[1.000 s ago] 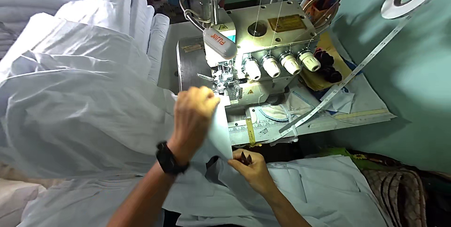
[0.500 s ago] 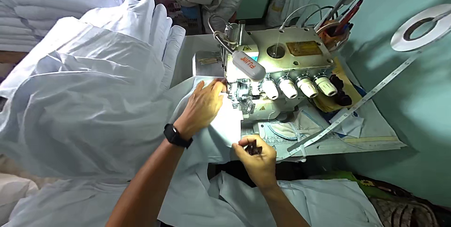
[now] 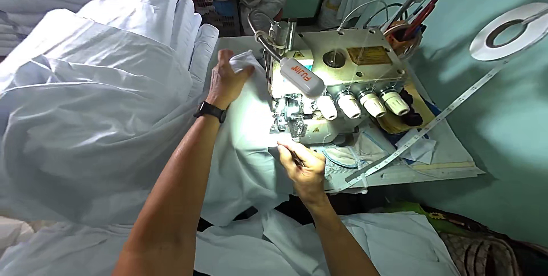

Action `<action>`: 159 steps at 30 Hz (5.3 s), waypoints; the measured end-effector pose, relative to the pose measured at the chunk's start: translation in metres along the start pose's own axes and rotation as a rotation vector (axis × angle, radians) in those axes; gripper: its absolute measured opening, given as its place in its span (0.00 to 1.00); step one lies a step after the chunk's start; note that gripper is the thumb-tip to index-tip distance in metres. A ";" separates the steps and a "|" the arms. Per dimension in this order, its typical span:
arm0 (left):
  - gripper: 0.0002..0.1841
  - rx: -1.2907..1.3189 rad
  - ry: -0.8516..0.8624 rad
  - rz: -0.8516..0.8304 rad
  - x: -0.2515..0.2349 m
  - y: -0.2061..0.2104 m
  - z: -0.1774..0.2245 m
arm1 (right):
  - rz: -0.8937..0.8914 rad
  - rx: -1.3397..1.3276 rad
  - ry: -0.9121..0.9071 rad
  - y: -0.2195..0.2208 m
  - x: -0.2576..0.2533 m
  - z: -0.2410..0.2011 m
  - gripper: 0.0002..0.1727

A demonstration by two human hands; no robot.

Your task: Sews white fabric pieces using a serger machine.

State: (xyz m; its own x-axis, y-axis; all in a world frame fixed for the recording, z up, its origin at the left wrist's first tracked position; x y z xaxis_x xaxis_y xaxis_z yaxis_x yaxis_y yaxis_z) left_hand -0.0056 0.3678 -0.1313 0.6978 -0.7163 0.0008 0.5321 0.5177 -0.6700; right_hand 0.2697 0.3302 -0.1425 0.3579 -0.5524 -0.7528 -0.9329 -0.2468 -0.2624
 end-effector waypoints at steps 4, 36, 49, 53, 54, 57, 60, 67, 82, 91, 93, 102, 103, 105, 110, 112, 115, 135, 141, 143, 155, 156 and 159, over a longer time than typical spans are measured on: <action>0.33 0.194 0.014 0.154 0.036 -0.039 0.001 | -0.062 0.035 0.016 -0.015 0.041 0.020 0.09; 0.23 -0.285 0.400 -0.114 0.312 0.017 -0.002 | -0.258 -0.175 0.228 -0.006 0.030 0.003 0.24; 0.38 -0.071 0.502 -0.329 0.122 0.022 0.027 | -0.011 -0.690 1.029 0.015 0.055 0.064 0.12; 0.25 0.057 0.480 -0.297 0.105 0.003 0.018 | 0.072 -0.753 1.001 0.020 0.056 0.060 0.13; 0.22 0.059 0.473 -0.251 0.102 0.002 0.020 | 0.118 -0.739 0.988 0.018 0.056 0.059 0.12; 0.17 -0.077 0.381 -0.070 0.086 -0.006 0.021 | 0.243 -0.688 0.943 0.012 0.055 0.059 0.11; 0.12 -0.329 0.300 0.129 0.094 -0.016 0.035 | 0.253 -0.627 0.878 -0.001 0.057 0.060 0.07; 0.16 -0.362 0.760 0.188 0.211 0.024 0.075 | 0.213 -0.273 0.444 -0.047 0.042 0.036 0.07; 0.09 0.213 0.826 -0.035 0.213 -0.004 0.067 | -0.198 -0.271 0.075 -0.005 0.046 -0.009 0.12; 0.03 0.114 0.584 -0.246 0.143 0.015 0.058 | -0.151 -0.062 -0.048 -0.009 0.030 0.025 0.14; 0.03 0.096 0.547 -0.300 0.142 0.017 0.052 | -0.254 -0.259 -0.036 -0.001 0.041 0.013 0.16; 0.03 -0.002 0.437 -0.281 0.149 0.017 0.047 | -0.291 -0.322 0.066 -0.010 0.097 0.000 0.13; 0.02 0.008 0.411 -0.264 0.147 0.017 0.045 | -0.290 -0.339 0.084 -0.011 0.099 0.000 0.13; 0.02 0.016 0.381 -0.195 0.147 0.016 0.044 | -0.272 -0.399 0.138 -0.013 0.101 0.001 0.13; 0.11 -0.410 0.608 0.168 0.203 0.027 0.064 | -0.294 -0.601 0.343 -0.015 0.105 0.002 0.15; 0.15 -0.501 0.580 0.259 0.218 0.037 0.058 | -0.268 -0.619 0.441 -0.016 0.106 0.005 0.12; 0.18 -0.394 0.528 0.186 0.207 0.041 0.046 | -0.168 -0.623 0.595 -0.016 0.099 0.011 0.08; 0.20 -0.521 0.541 0.518 0.250 -0.062 -0.072 | 0.114 -0.840 0.754 0.008 0.042 -0.003 0.15; 0.20 -0.627 0.579 -0.034 0.238 -0.042 -0.090 | 0.110 -0.806 1.006 0.033 0.090 0.026 0.10; 0.25 -0.492 0.496 -0.052 0.247 -0.026 -0.088 | -0.040 -0.758 0.895 0.016 0.088 0.018 0.06; 0.08 0.258 0.154 0.018 0.293 0.078 -0.064 | -0.374 -0.128 1.026 -0.044 0.177 0.046 0.13; 0.08 0.277 0.167 -0.004 0.293 0.080 -0.060 | -0.318 -0.118 1.021 -0.036 0.183 0.050 0.12; 0.08 0.275 0.204 -0.139 0.288 0.086 -0.053 | -0.022 -0.326 1.113 -0.021 0.197 0.056 0.11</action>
State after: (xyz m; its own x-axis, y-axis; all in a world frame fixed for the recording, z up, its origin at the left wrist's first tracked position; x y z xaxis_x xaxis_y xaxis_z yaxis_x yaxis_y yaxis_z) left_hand 0.2164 0.1812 -0.2283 0.5150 -0.8526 -0.0887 0.7433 0.4958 -0.4490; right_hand 0.3570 0.2714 -0.3190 0.3625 -0.9005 0.2402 -0.9294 -0.3686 0.0208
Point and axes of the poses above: each hand's wrist, its own x-axis away from the middle knuckle, its own y-axis out of the palm, z = x × y, the point moved 10 cm from there along -x, towards the middle knuckle, and after that the axes turned 9 degrees about -y, right-handed, at the moved point
